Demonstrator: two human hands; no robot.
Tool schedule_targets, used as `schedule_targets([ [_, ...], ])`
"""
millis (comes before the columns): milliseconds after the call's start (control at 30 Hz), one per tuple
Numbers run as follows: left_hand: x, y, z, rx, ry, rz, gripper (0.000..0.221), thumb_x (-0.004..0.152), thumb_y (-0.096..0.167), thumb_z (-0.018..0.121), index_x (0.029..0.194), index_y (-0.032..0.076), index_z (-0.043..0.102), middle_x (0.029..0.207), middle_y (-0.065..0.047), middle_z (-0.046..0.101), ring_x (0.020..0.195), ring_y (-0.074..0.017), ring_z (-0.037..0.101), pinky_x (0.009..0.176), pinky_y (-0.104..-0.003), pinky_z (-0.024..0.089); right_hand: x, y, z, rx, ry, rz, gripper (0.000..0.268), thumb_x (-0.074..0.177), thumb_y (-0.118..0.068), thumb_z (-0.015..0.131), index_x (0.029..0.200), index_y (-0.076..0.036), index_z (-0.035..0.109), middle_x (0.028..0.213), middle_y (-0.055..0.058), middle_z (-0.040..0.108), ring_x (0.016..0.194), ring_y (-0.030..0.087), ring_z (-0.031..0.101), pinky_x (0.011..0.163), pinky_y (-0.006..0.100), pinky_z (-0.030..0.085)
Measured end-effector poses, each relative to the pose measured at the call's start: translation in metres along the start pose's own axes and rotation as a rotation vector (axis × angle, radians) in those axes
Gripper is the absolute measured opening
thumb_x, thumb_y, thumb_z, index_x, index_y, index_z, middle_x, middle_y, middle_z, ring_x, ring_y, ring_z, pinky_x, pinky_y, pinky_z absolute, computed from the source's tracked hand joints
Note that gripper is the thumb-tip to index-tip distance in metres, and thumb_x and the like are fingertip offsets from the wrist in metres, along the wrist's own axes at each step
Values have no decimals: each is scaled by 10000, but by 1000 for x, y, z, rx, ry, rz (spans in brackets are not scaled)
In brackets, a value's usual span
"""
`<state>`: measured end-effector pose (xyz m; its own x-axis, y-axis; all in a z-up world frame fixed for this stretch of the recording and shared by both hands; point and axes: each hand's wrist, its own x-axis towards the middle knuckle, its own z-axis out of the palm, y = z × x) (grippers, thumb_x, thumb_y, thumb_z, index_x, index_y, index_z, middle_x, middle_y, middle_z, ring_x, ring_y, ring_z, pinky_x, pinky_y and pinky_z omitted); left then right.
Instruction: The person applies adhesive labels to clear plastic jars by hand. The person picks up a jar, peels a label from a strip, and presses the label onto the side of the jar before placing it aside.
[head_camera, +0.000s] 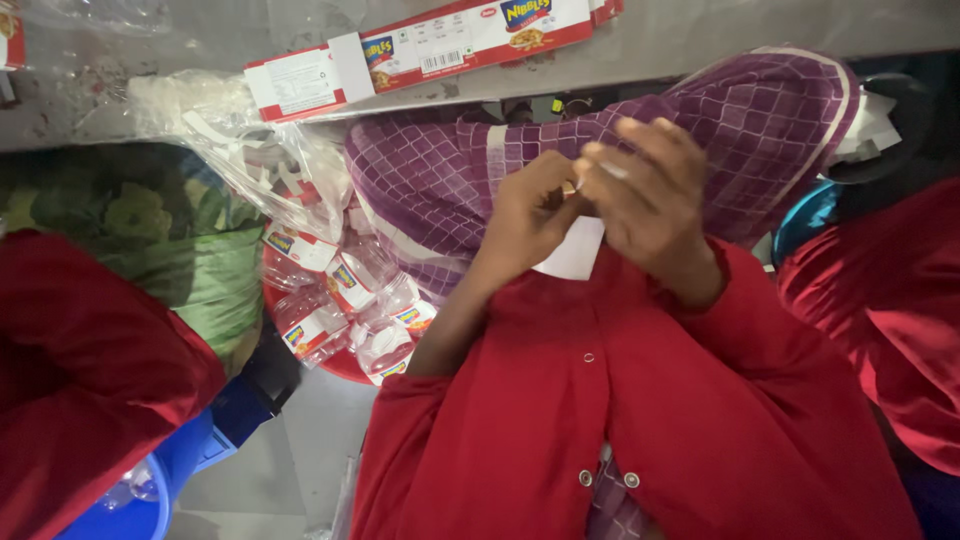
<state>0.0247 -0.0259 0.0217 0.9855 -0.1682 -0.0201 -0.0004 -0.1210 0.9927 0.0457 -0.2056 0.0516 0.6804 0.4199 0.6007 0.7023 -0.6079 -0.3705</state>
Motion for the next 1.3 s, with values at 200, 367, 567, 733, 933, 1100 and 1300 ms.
schedule_targets([
  [200, 1, 5, -3, 68, -76, 256, 416, 926, -43, 720, 1323, 62, 652, 1074, -77, 630, 910, -212, 648, 774, -303, 528, 2, 6, 3, 98, -2, 34, 253, 1031, -38, 648, 1267, 42, 696, 1270, 176, 719, 1343, 366, 621, 1235, 550, 363],
  [367, 6, -3, 4, -16, 111, 185, 234, 896, -18, 795, 1106, 77, 756, 885, -28, 631, 754, -131, 616, 657, -265, 492, 6, 3, 0, 174, -10, 21, 279, 1033, -123, 706, 1239, 62, 675, 1219, 187, 721, 1297, 368, 632, 1226, 547, 329],
  [567, 7, -3, 8, -80, 107, 257, 230, 904, -12, 780, 1118, 69, 756, 884, -27, 623, 766, -109, 597, 671, -265, 485, 10, -1, -2, 373, 81, 162, 243, 1028, -62, 655, 1237, 60, 678, 1240, 196, 722, 1291, 354, 670, 1255, 514, 372],
  [733, 10, -1, 8, -63, 83, 207, 202, 917, 5, 766, 1109, 69, 758, 884, -28, 619, 759, -105, 594, 664, -255, 494, 10, -1, -3, 325, 57, 166, 172, 1012, -35, 668, 1168, 30, 699, 1179, 184, 736, 1222, 347, 699, 1182, 497, 476],
  [933, 10, 2, 16, -30, 109, 191, 169, 916, 44, 792, 1080, 82, 770, 854, -14, 632, 745, -98, 592, 661, -253, 480, 4, 7, 0, 326, 52, 199, 147, 1021, -52, 649, 1102, 63, 694, 1113, 210, 748, 1023, 320, 761, 885, 383, 620],
  [1100, 12, 7, 17, -62, 56, 165, 162, 932, 43, 770, 1084, 98, 775, 831, -8, 586, 711, -84, 535, 636, -250, 425, -3, 8, -1, 701, 150, 462, 218, 1121, -182, 525, 1092, 9, 626, 1106, 157, 759, 967, 248, 756, 844, 375, 614],
  [1300, 21, 7, 17, -101, 112, 221, 272, 951, 60, 778, 1216, 56, 716, 837, 22, 618, 750, -65, 511, 654, -228, 402, -44, 94, -27, 1834, 712, 872, 257, 1205, -257, 491, 1026, -91, 569, 754, 10, 582, 634, 114, 572, 828, 353, 576],
])
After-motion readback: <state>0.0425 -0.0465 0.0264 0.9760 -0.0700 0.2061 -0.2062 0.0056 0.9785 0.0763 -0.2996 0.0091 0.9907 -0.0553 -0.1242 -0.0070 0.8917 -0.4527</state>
